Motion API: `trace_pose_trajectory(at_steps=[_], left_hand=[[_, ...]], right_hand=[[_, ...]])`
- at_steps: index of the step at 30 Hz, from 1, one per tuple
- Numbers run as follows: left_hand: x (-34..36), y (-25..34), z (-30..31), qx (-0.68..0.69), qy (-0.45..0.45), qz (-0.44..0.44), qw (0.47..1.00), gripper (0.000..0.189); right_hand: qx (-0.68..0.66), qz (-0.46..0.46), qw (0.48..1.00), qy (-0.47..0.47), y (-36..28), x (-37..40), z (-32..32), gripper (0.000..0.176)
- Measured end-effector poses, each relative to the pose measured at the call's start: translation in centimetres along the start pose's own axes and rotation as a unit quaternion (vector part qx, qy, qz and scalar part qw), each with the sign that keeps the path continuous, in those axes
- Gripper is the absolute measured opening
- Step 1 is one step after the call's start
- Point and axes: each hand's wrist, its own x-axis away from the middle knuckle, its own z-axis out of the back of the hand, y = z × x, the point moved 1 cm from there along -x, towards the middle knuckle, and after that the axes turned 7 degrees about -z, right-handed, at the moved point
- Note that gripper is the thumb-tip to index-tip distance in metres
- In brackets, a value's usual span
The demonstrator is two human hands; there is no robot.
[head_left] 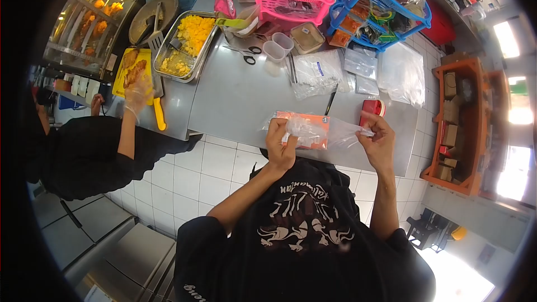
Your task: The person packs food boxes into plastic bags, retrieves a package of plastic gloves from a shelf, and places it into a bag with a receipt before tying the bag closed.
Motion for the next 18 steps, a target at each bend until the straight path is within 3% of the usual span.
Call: trace_pose_trajectory(at_steps=[1, 2, 3, 5, 6, 7, 9, 10, 13, 15, 16, 18], left_hand=[[-0.1, 0.8, 0.2, 0.042, 0.045, 0.095, 0.994, 0.018], [-1.9, 3.1, 0.0, 0.021, 0.066, 0.015, 0.997, 0.014], [-2.8, 4.6, -0.2, 0.022, 0.063, 0.018, 0.998, 0.014], [-3.6, 6.4, -0.8, -0.029, -0.03, -0.005, 0.999, 0.016], [-2.7, 6.0, -1.0, 0.01, -0.038, 0.087, 0.995, 0.011], [-2.5, 6.4, -0.9, 0.009, -0.04, 0.088, 0.995, 0.011], [-2.7, 7.4, -0.2, 0.213, 0.215, 0.19, 0.934, 0.017], [-3.5, 7.7, -0.1, 0.248, 0.246, 0.14, 0.926, 0.021], [-3.5, 9.1, -0.6, 0.248, 0.278, 0.176, 0.911, 0.016], [-4.1, 10.7, -1.4, 0.191, 0.259, 0.224, 0.92, 0.013], [-4.0, 10.9, -1.6, 0.163, 0.202, 0.212, 0.942, 0.01], [-3.4, 11.0, -1.7, 0.164, 0.123, 0.218, 0.954, 0.008]], right_hand=[[-0.002, -0.004, 1.0, 0.002, 0.1, 0.5, 0.0, 0.046], [-0.002, 0.007, 1.0, 0.002, 0.1, 0.9, -0.3, 0.045], [-0.002, 0.018, 1.0, 0.001, 0.1, 1.3, -0.4, 0.044], [0.015, 0.028, 0.999, -0.008, -0.2, 1.6, -0.8, 0.038], [0.032, 0.042, 0.998, -0.019, -0.3, 1.6, -0.8, 0.033], [0.03, 0.04, 0.999, -0.019, -0.1, 1.5, -0.6, 0.033], [0.11, 0.002, 0.993, 0.05, 0.3, 1.4, 0.2, 0.022], [0.108, 0.001, 0.993, 0.05, 0.4, 1.4, 0.5, 0.022], [0.212, -0.026, 0.977, 0.019, -0.6, 1.8, 1.1, 0.017], [0.414, 0.117, 0.902, 0.044, -2.6, 2.3, 0.4, 0.016], [0.413, 0.119, 0.902, 0.038, -3.8, 2.3, -0.1, 0.016], [0.231, 0.237, 0.942, -0.047, -6.2, 2.2, -2.2, 0.011]])
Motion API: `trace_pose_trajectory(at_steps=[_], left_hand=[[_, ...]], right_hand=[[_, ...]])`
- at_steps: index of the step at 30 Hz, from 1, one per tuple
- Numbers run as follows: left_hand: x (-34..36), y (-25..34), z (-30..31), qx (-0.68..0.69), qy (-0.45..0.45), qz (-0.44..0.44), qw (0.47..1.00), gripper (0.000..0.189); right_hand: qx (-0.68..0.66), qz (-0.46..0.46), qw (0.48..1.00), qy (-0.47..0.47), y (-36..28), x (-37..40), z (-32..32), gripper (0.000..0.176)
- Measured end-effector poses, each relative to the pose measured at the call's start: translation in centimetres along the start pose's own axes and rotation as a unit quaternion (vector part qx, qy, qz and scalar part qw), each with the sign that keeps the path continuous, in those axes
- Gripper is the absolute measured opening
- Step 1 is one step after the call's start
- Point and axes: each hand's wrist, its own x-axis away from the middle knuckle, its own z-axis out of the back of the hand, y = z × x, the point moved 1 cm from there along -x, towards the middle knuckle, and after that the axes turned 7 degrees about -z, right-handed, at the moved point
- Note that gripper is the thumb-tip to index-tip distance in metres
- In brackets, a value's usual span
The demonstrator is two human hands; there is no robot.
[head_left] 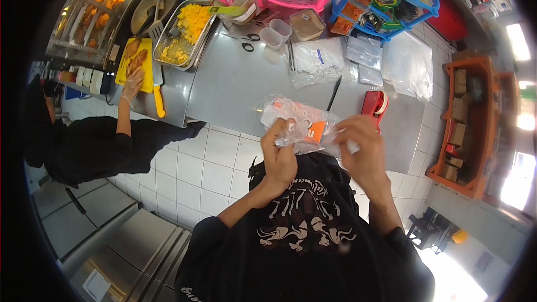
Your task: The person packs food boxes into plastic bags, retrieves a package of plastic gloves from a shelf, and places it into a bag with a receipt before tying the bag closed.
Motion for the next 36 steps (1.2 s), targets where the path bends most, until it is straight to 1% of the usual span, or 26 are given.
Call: trace_pose_trajectory(at_steps=[1, 2, 3, 4, 5, 6, 7, 8, 9, 10, 14, 17, 20, 23, 24, 25, 26, 27, 28, 29, 31, 32, 33, 34, 35, 36], left_hand=[[0.3, -0.3, 0.1, -0.001, 0.008, -0.001, 1.0, 0.008], [0.5, -0.6, 0.2, -0.077, -0.033, -0.06, 0.995, 0.005], [0.6, -0.7, 0.2, -0.153, -0.073, -0.118, 0.978, 0.004], [0.7, -0.1, -0.3, -0.17, -0.072, -0.146, 0.972, 0.013], [0.8, 0.4, -1.1, -0.172, -0.059, -0.146, 0.972, 0.013], [0.9, 0.9, -2.1, -0.187, -0.055, -0.181, 0.964, 0.014], [0.9, 1.1, -2.5, -0.203, -0.051, -0.216, 0.954, 0.014], [1.2, 0.8, -2.2, -0.207, -0.035, -0.216, 0.954, 0.014], [1.8, 0.2, -1.9, -0.218, -0.097, -0.197, 0.951, 0.018], [2.4, -0.3, -1.8, -0.225, -0.159, -0.175, 0.945, 0.023], [2.8, -0.4, -1.3, -0.204, -0.147, -0.154, 0.956, 0.03], [3.0, -0.1, -1.0, -0.174, -0.133, -0.131, 0.967, 0.03], [3.1, -0.6, -0.9, -0.166, -0.115, -0.16, 0.966, 0.031], [3.1, -0.8, -1.2, -0.158, -0.151, -0.155, 0.964, 0.031], [3.1, -0.9, -1.2, -0.149, -0.15, -0.157, 0.965, 0.031], [3.1, -1.1, -1.2, -0.141, -0.15, -0.16, 0.966, 0.031], [3.0, -1.3, -0.9, -0.139, -0.148, -0.161, 0.966, 0.031], [2.9, -1.4, -0.4, -0.15, -0.143, -0.193, 0.959, 0.03], [2.8, -1.4, 0.2, -0.161, -0.133, -0.224, 0.952, 0.029], [2.3, -1.1, 1.1, -0.162, -0.126, -0.225, 0.953, 0.029], [1.6, -0.3, 3.5, -0.141, -0.103, -0.272, 0.946, 0.033], [2.7, -2.5, 5.5, -0.184, -0.108, -0.222, 0.951, 0.04], [3.4, -5.4, 7.4, -0.17, -0.053, -0.166, 0.97, 0.041], [3.5, -8.4, 9.1, -0.155, 0.003, -0.109, 0.982, 0.042], [2.9, -10.8, 10.5, -0.208, 0.104, -0.021, 0.972, 0.042], [2.3, -12.7, 11.8, -0.256, 0.202, 0.069, 0.943, 0.042]], right_hand=[[-0.002, 0.005, 1.0, -0.007, -0.5, -0.5, -1.2, 0.011], [-0.038, -0.081, 0.984, -0.154, -0.6, -1.0, -3.0, 0.014], [-0.069, -0.164, 0.938, -0.297, -0.2, -1.3, -4.8, 0.017], [-0.067, -0.157, 0.936, -0.307, 1.2, -1.8, -7.1, 0.017], [-0.1, -0.042, 0.965, -0.238, 3.2, -2.3, -10.0, 0.022], [-0.134, 0.073, 0.975, -0.164, 4.1, -2.4, -11.8, 0.027], [-0.136, 0.08, 0.972, -0.176, 3.9, -2.2, -12.4, 0.027], [-0.406, -0.031, 0.891, -0.199, 3.7, -1.9, -12.8, 0.039], [-0.634, -0.148, 0.73, -0.21, 3.9, -1.6, -13.3, 0.052], [-0.649, -0.261, 0.662, -0.27, 7.5, -0.2, -15.8, 0.052], [-0.668, -0.272, 0.636, -0.274, 10.2, 1.7, -18.3, 0.049], [-0.66, -0.277, 0.641, -0.276, 11.2, 2.1, -19.2, 0.047], [-0.665, -0.279, 0.637, -0.274, 12.3, 1.9, -20.2, 0.045], [-0.671, -0.278, 0.633, -0.267, 12.0, 0.9, -20.1, 0.044], [-0.542, -0.186, 0.767, -0.289, 11.7, 0.2, -19.1, 0.05], [-0.391, -0.085, 0.866, -0.299, 9.7, -1.1, -17.7, 0.055], [-0.222, 0.02, 0.929, -0.297, 7.6, -2.4, -16.3, 0.061], [-0.044, 0.126, 0.95, -0.283, 6.0, -3.6, -15.3, 0.068], [0.135, 0.23, 0.929, -0.258, 5.5, -4.3, -14.9, 0.074], [0.135, 0.234, 0.926, -0.262, 7.2, -4.2, -15.4, 0.074], [0.132, 0.283, 0.936, -0.161, 11.7, -3.0, -16.8, 0.087], [0.133, 0.287, 0.935, -0.162, 11.5, -3.0, -16.8, 0.087], [0.17, 0.183, 0.943, -0.221, 11.1, -2.5, -16.8, 0.09], [0.205, 0.076, 0.936, -0.276, 11.0, -2.4, -16.8, 0.093], [0.205, 0.08, 0.935, -0.277, 11.3, -2.6, -17.0, 0.093], [0.197, 0.098, 0.937, -0.271, 11.6, -2.8, -17.4, 0.094]])
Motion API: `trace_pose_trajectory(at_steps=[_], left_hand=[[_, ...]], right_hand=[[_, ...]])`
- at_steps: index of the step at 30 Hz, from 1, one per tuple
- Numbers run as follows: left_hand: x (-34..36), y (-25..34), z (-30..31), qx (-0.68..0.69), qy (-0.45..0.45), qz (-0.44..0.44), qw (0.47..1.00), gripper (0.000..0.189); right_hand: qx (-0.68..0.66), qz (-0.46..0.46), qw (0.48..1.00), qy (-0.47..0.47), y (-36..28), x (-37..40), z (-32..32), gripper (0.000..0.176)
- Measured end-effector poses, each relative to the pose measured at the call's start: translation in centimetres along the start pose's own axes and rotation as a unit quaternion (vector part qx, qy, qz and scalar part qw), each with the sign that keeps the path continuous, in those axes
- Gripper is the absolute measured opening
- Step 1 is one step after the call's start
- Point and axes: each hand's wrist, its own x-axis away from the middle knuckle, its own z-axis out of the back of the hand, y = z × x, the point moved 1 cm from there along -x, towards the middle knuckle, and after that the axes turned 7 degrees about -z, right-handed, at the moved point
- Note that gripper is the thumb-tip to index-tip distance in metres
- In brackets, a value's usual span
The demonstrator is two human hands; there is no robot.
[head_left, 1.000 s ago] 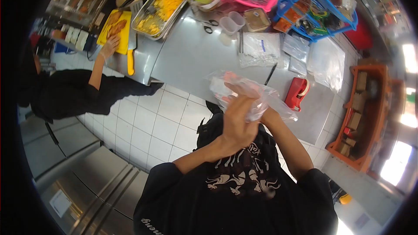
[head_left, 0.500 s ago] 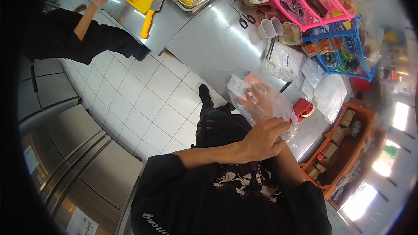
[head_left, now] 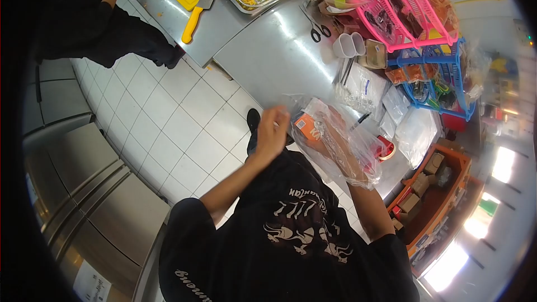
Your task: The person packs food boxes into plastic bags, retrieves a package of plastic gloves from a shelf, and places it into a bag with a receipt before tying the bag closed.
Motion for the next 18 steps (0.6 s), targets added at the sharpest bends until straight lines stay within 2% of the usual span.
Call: trace_pose_trajectory(at_steps=[2, 4, 6, 8, 10, 12, 13, 16, 18], left_hand=[[-1.9, -2.4, 0.0, 0.02, -0.024, 0.027, 0.999, 0.043], [-3.1, -3.3, 0.0, 0.04, -0.047, 0.051, 0.997, 0.043], [-3.3, -3.3, -0.5, -0.019, -0.082, 0.066, 0.994, 0.044], [-4.0, -3.0, -1.5, -0.009, -0.088, 0.07, 0.994, 0.039], [-4.4, -2.6, -2.0, 0.001, -0.102, 0.077, 0.992, 0.035], [-5.4, -1.6, -2.0, 0.068, -0.197, 0.152, 0.966, 0.028], [-5.7, -1.8, -2.4, 0.069, -0.193, 0.15, 0.967, 0.028], [-4.8, -3.8, -4.1, 0.11, -0.15, 0.176, 0.967, 0.02], [-4.0, -5.0, -5.2, 0.075, -0.161, 0.108, 0.978, 0.035]], right_hand=[[-0.002, 0.022, 1.0, 0.011, -0.2, -0.4, 0.0, 0.096], [0.009, -0.031, 0.999, -0.027, -0.4, -0.2, 0.5, 0.096], [0.028, -0.014, 0.999, -0.017, -0.3, 0.8, 0.6, 0.096], [0.044, 0.005, 0.999, -0.003, -1.2, 0.1, 1.3, 0.096], [-0.089, -0.005, 0.996, -0.009, -2.2, 0.1, 2.7, 0.085], [-0.092, -0.037, 0.995, -0.025, -3.7, 0.2, 4.3, 0.085], [-0.095, -0.069, 0.992, -0.039, -3.9, 0.0, 4.7, 0.084], [-0.034, -0.045, 0.998, -0.011, -1.0, 1.4, 3.1, 0.09], [-0.056, -0.017, 0.998, 0.005, -1.7, 1.2, 3.9, 0.089]])
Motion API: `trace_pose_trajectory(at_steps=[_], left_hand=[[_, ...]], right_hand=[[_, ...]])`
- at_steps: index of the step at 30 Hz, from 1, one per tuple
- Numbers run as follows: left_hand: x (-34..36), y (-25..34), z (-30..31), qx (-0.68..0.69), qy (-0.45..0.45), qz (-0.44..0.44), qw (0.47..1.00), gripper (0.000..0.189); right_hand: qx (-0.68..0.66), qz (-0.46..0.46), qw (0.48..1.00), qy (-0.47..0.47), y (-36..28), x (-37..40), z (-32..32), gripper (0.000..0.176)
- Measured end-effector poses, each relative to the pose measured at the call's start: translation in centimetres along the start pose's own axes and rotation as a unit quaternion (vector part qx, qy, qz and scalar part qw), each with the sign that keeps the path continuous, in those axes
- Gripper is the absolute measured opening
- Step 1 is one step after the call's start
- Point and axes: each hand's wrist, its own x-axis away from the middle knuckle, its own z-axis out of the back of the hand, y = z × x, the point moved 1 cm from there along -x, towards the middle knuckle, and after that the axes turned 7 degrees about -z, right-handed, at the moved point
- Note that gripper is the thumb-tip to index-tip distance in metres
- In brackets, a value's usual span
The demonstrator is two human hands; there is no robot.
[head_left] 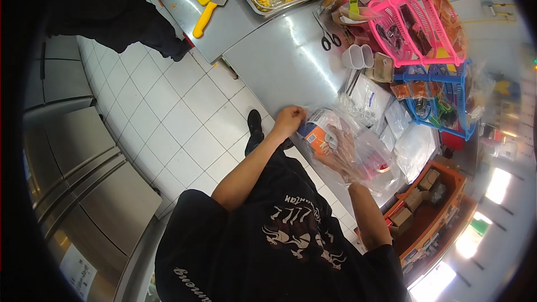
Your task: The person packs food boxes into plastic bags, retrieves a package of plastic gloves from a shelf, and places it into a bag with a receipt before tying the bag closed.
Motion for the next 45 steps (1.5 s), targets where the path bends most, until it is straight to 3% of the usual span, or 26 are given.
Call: trace_pose_trajectory(at_steps=[1, 2, 3, 4, 5, 7, 11, 13, 17, 19, 23, 26, 28, 29, 30, 31, 32, 33, 34, 35, 37, 38, 39, 43, 44, 45], left_hand=[[0.2, 0.4, -0.3, 0.0, -0.001, -0.001, 1.0, 0.035], [0.6, 0.5, -0.6, 0.184, 0.015, 0.142, 0.973, 0.048], [1.3, 0.7, -1.2, 0.358, 0.029, 0.278, 0.891, 0.062], [1.8, -1.6, -1.4, 0.427, -0.024, 0.281, 0.859, 0.083], [3.3, -1.5, -2.2, 0.427, -0.025, 0.281, 0.859, 0.083], [6.1, -0.1, -4.0, 0.6, -0.063, 0.239, 0.761, 0.08], [7.1, 2.4, -5.4, 0.647, -0.157, 0.23, 0.71, 0.076], [7.5, 1.7, -6.1, 0.625, -0.202, 0.299, 0.692, 0.075], [8.5, 2.1, -8.0, 0.658, -0.193, 0.297, 0.664, 0.066], [9.0, 3.8, -8.1, 0.685, -0.093, 0.318, 0.649, 0.057], [10.9, 1.2, -8.8, 0.654, -0.106, 0.331, 0.672, 0.054], [13.2, 0.9, -6.3, 0.541, -0.083, 0.461, 0.698, 0.035], [15.1, 4.5, -2.9, 0.307, -0.205, 0.396, 0.841, 0.032], [15.9, 7.1, -1.3, 0.297, -0.21, 0.397, 0.843, 0.032], [16.3, 10.3, 0.4, 0.126, -0.223, 0.212, 0.943, 0.038], [16.6, 12.6, 1.3, -0.051, -0.225, 0.008, 0.973, 0.046], [16.5, 13.7, 1.1, -0.06, -0.238, 0.007, 0.969, 0.046], [15.9, 15.2, 0.5, -0.046, -0.038, -0.239, 0.969, 0.048], [15.5, 16.3, 0.2, -0.019, 0.165, -0.463, 0.871, 0.051], [14.5, 17.0, 0.0, -0.018, 0.15, -0.467, 0.871, 0.051], [12.4, 18.0, -0.5, -0.159, 0.179, -0.442, 0.865, 0.04], [11.4, 17.3, -0.6, -0.175, 0.106, -0.429, 0.88, 0.028], [11.5, 17.7, -0.7, -0.176, 0.097, -0.435, 0.878, 0.028], [12.0, 20.2, -1.8, -0.067, 0.034, -0.444, 0.893, 0.02], [12.0, 20.2, -2.4, 0.046, 0.011, -0.324, 0.945, 0.019], [12.0, 20.2, -3.1, 0.157, -0.013, -0.195, 0.968, 0.018]], right_hand=[[-0.024, 0.031, 0.999, 0.015, -0.3, -0.3, 0.3, 0.089], [-0.024, 0.03, 0.999, 0.016, 0.2, -0.4, 0.0, 0.089], [-0.013, 0.023, 1.0, -0.001, 1.1, -0.4, -0.6, 0.09], [-0.003, 0.018, 1.0, -0.017, 1.9, -0.5, -1.2, 0.09], [-0.003, 0.017, 1.0, -0.015, 2.6, -0.7, -1.7, 0.09], [-0.149, 0.025, 0.988, 0.03, 3.5, -1.5, -2.5, 0.084], [-0.084, 0.047, 0.995, 0.014, 2.2, -2.0, -2.0, 0.084], [-0.059, 0.05, 0.997, 0.005, 1.7, -1.6, -1.7, 0.084], [-0.045, 0.075, 0.996, 0.004, 0.7, -1.6, -1.2, 0.084], [-0.036, 0.097, 0.995, 0.002, 0.6, -2.3, -1.6, 0.084], [-0.026, 0.142, 0.99, -0.011, 0.4, -3.8, -2.7, 0.084], [-0.032, 0.15, 0.988, -0.016, -0.7, -3.8, -1.4, 0.084], [-0.115, 0.127, 0.983, 0.062, -2.4, -2.8, 1.5, 0.069], [-0.118, 0.121, 0.983, 0.071, -2.2, -1.7, 2.8, 0.069], [-0.105, 0.055, 0.993, -0.009, -1.4, -0.2, 4.0, 0.075], [-0.095, -0.014, 0.991, -0.089, -1.3, 1.4, 4.9, 0.08], [-0.101, -0.025, 0.991, -0.078, -2.8, 2.8, 6.3, 0.08], [0.052, -0.014, 0.995, 0.086, -4.7, 3.9, 8.5, 0.088], [0.206, -0.005, 0.948, 0.244, -5.8, 4.7, 9.8, 0.096], [0.205, -0.018, 0.946, 0.251, -5.9, 5.0, 10.2, 0.096], [0.118, -0.228, 0.932, 0.258, -4.7, 5.2, 11.0, 0.096], [-0.084, -0.338, 0.917, 0.197, -3.3, 5.5, 10.7, 0.089], [-0.088, -0.343, 0.913, 0.204, -2.4, 6.1, 10.7, 0.089], [-0.469, -0.305, 0.808, 0.181, -2.9, 7.0, 12.3, 0.098], [-0.595, -0.251, 0.752, 0.132, -4.1, 6.9, 12.9, 0.096], [-0.597, -0.248, 0.751, 0.134, -4.8, 6.8, 12.7, 0.096]])
